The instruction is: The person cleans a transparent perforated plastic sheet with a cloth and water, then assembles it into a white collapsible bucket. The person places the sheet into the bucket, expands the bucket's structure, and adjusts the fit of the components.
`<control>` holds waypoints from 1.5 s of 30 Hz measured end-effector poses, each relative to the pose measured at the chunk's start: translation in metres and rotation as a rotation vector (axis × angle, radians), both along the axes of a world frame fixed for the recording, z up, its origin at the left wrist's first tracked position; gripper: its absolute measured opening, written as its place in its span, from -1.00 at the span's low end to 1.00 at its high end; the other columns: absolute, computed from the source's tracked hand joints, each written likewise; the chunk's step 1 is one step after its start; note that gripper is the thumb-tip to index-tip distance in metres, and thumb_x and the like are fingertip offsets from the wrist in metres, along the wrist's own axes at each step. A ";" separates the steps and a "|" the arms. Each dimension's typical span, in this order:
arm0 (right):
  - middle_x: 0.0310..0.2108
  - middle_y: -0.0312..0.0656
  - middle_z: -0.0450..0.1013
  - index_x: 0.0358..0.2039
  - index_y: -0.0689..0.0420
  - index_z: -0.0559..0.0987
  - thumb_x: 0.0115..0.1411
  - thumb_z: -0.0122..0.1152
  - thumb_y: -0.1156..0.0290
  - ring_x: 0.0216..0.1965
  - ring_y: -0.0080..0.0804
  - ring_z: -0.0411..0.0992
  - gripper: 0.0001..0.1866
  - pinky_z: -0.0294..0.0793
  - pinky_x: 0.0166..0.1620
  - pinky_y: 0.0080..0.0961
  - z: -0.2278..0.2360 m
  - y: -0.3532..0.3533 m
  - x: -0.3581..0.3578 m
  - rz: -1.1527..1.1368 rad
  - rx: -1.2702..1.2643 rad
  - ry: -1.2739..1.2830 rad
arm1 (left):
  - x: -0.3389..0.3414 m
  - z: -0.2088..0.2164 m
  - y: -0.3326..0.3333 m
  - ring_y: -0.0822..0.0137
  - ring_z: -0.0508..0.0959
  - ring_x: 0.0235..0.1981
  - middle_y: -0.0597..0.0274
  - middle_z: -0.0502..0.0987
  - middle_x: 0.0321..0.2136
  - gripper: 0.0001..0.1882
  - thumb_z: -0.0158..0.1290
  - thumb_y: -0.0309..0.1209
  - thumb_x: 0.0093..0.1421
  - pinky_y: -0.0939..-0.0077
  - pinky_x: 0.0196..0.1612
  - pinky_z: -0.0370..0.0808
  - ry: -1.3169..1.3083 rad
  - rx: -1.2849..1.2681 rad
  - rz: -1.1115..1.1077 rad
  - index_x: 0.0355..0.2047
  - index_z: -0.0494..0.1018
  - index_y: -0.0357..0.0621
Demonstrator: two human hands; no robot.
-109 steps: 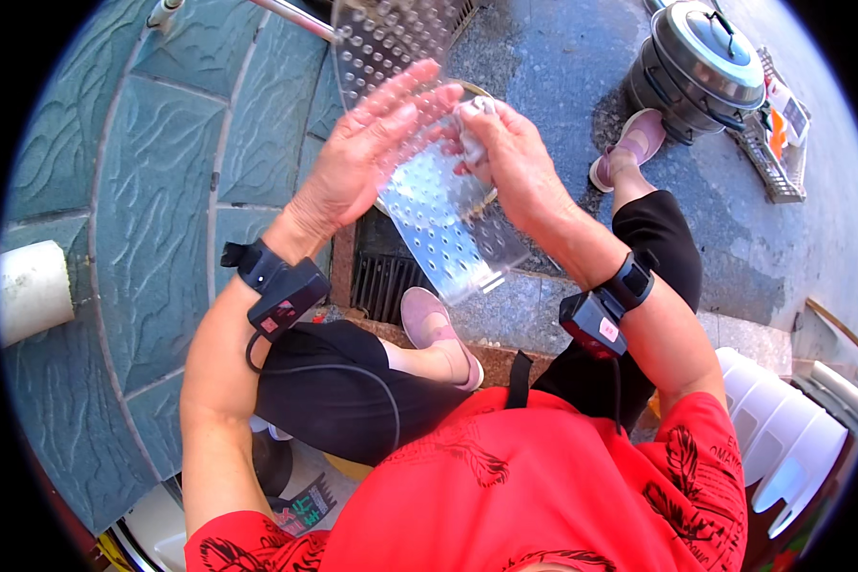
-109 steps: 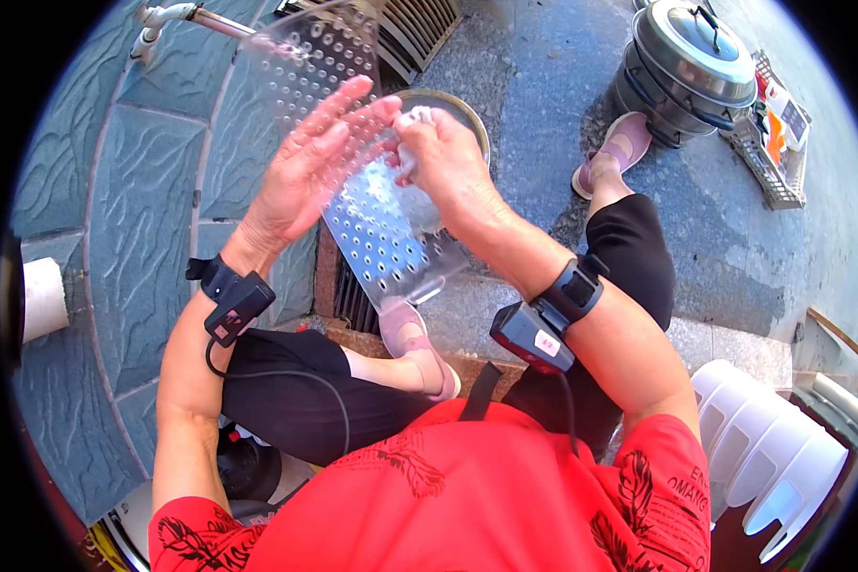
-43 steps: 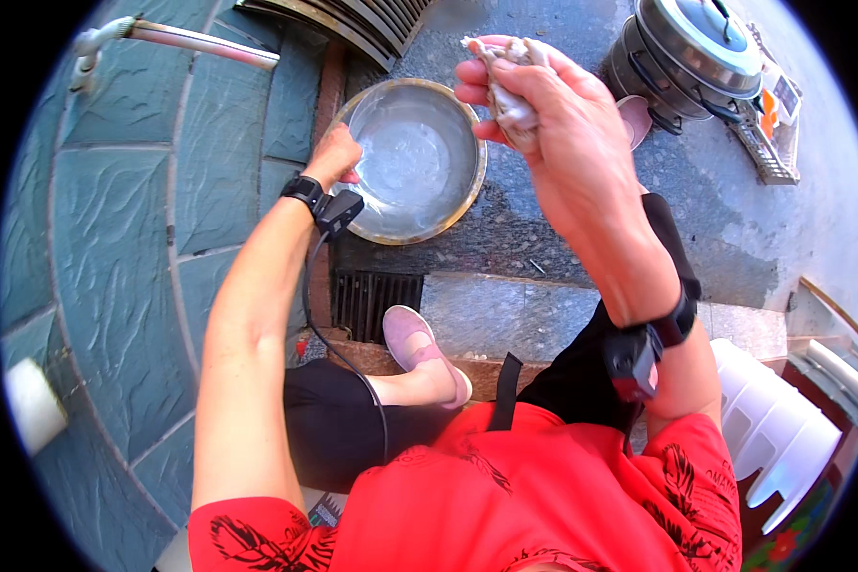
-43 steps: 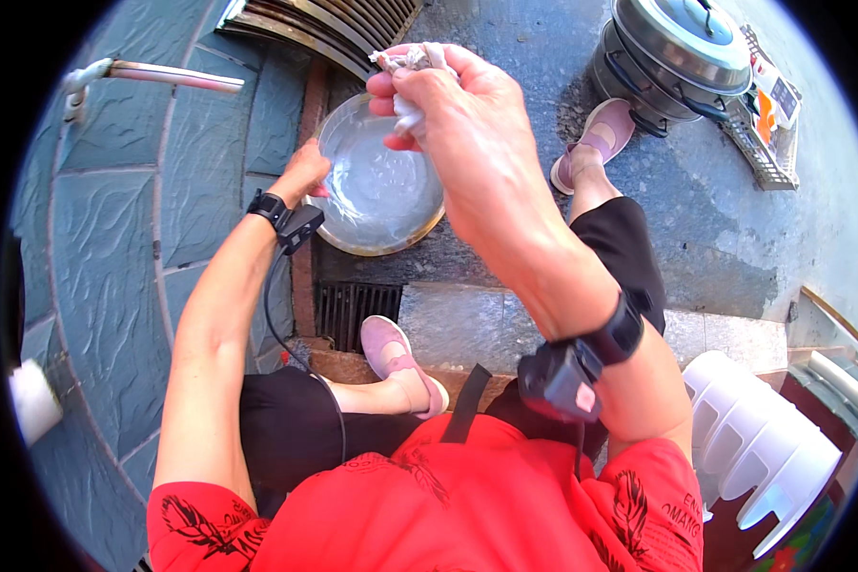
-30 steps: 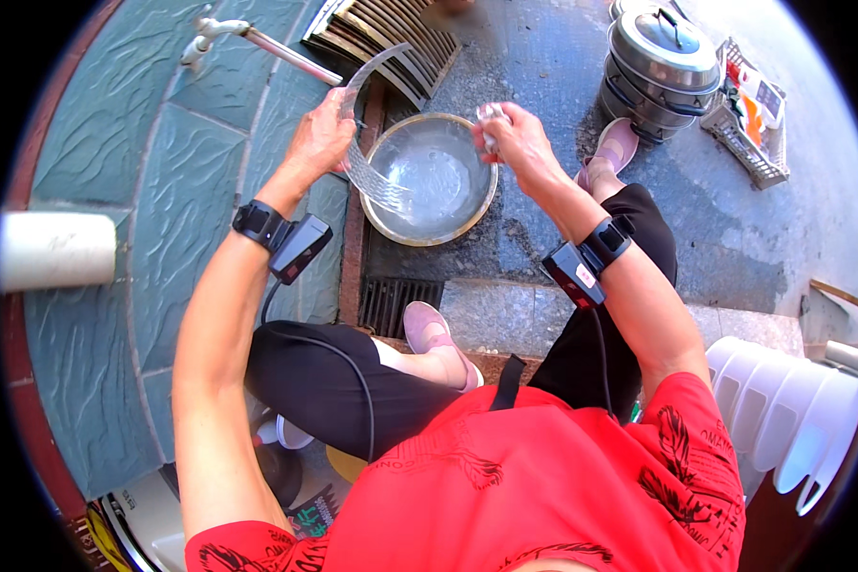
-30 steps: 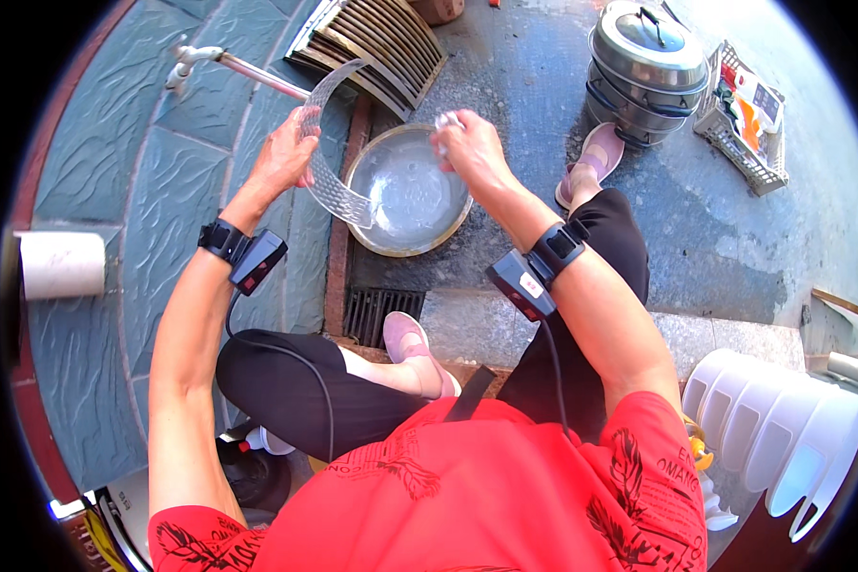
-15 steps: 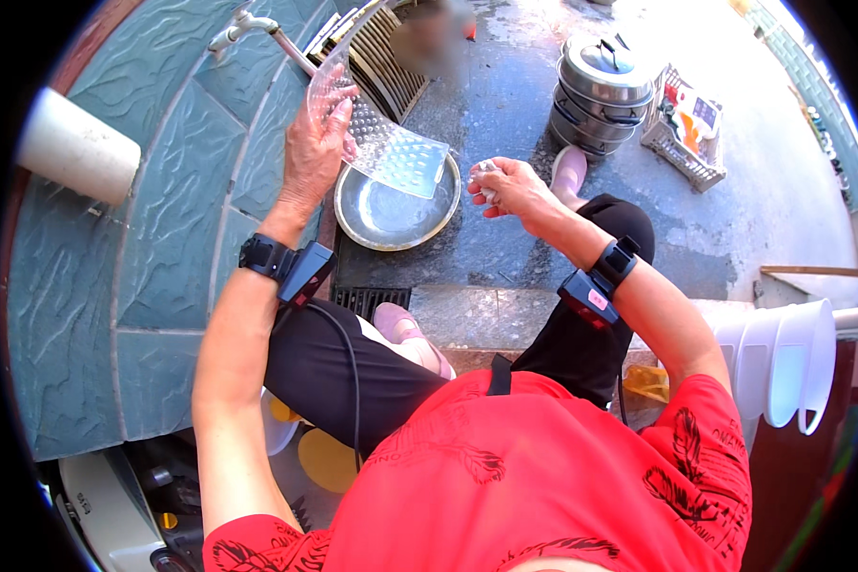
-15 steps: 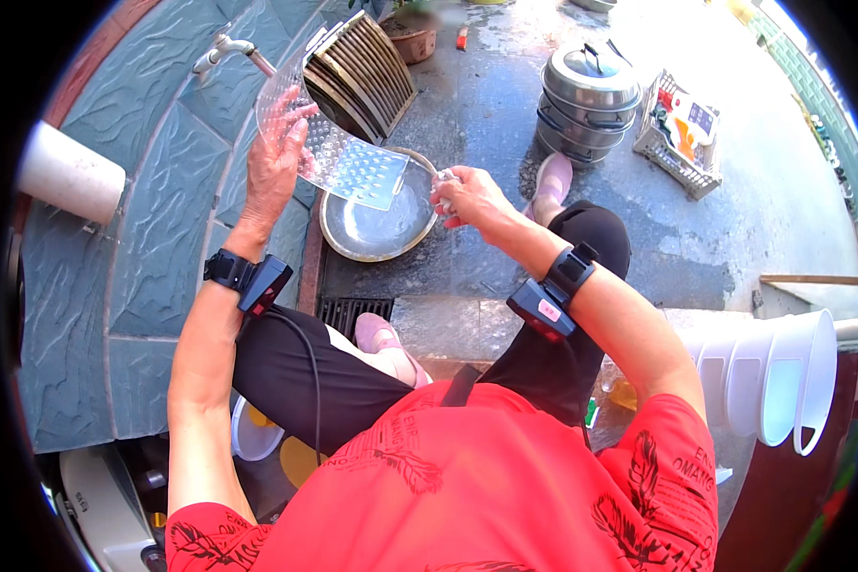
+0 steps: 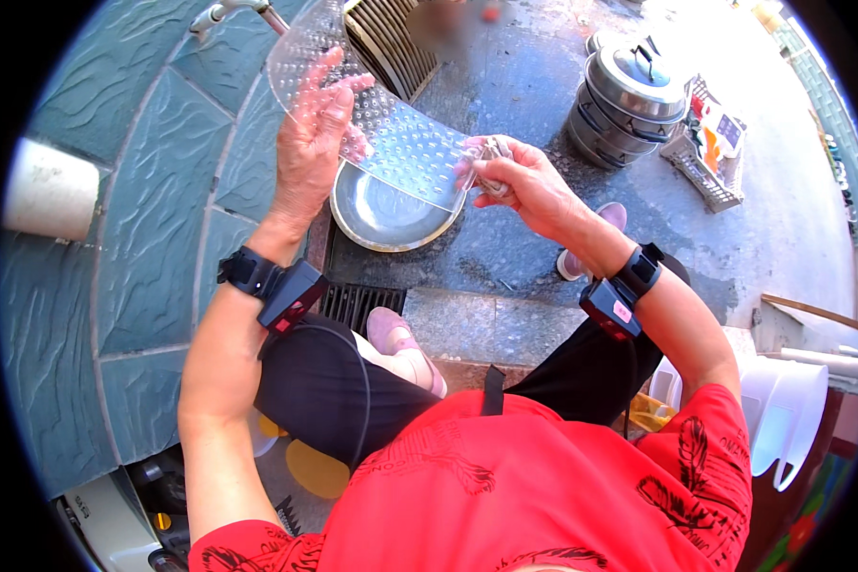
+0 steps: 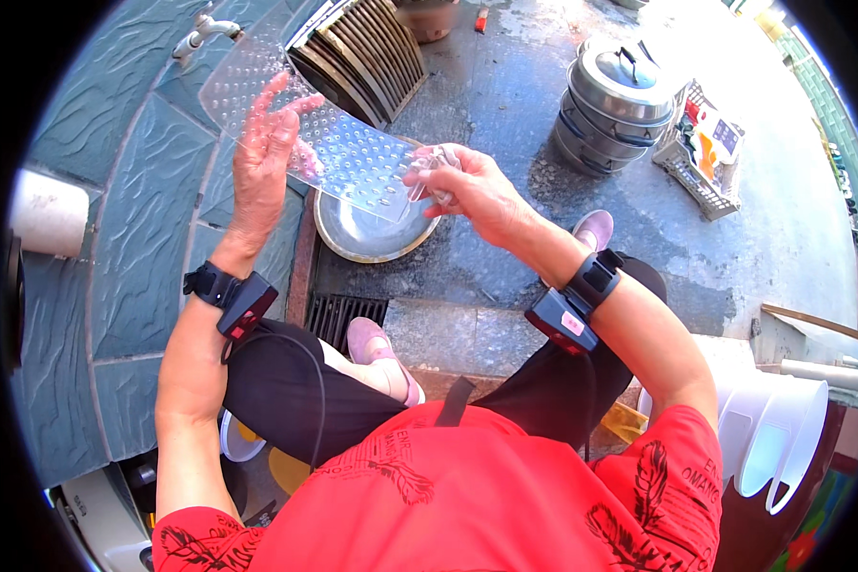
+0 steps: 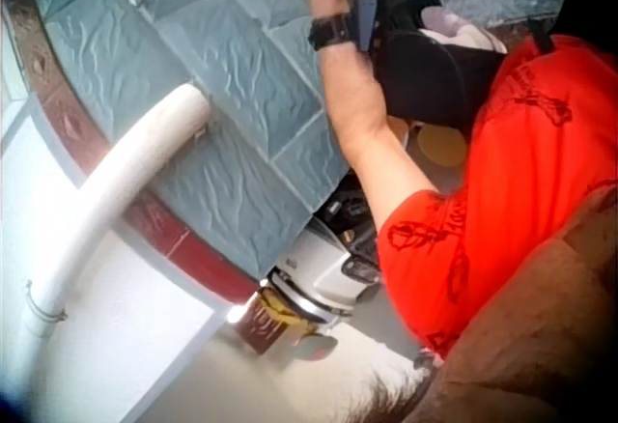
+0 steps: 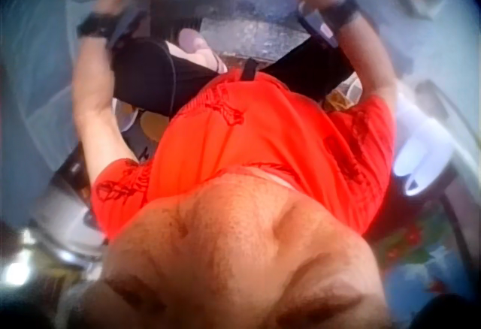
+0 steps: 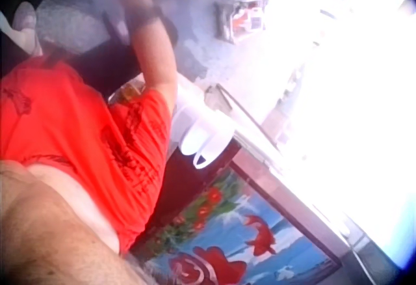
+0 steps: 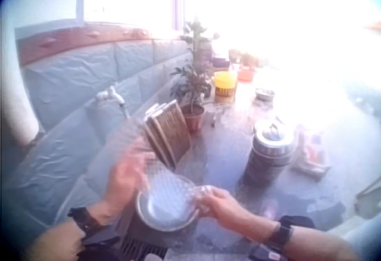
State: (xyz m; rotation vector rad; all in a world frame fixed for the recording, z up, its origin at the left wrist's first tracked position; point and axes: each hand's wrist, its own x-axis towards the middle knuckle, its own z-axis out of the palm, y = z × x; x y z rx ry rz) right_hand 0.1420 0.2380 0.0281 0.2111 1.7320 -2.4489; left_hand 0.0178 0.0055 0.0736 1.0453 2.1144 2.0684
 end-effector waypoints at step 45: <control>-0.51 -0.23 0.52 -0.19 0.17 0.50 0.19 0.17 0.41 -0.51 -0.54 0.49 -0.80 0.43 -0.50 -0.63 0.007 -0.001 0.030 0.032 0.071 -0.323 | -0.023 0.004 0.016 0.22 0.56 0.00 0.01 0.54 -0.01 -0.58 -0.04 -0.26 0.38 0.41 -0.04 0.59 -0.215 0.035 -0.013 0.14 0.37 -0.25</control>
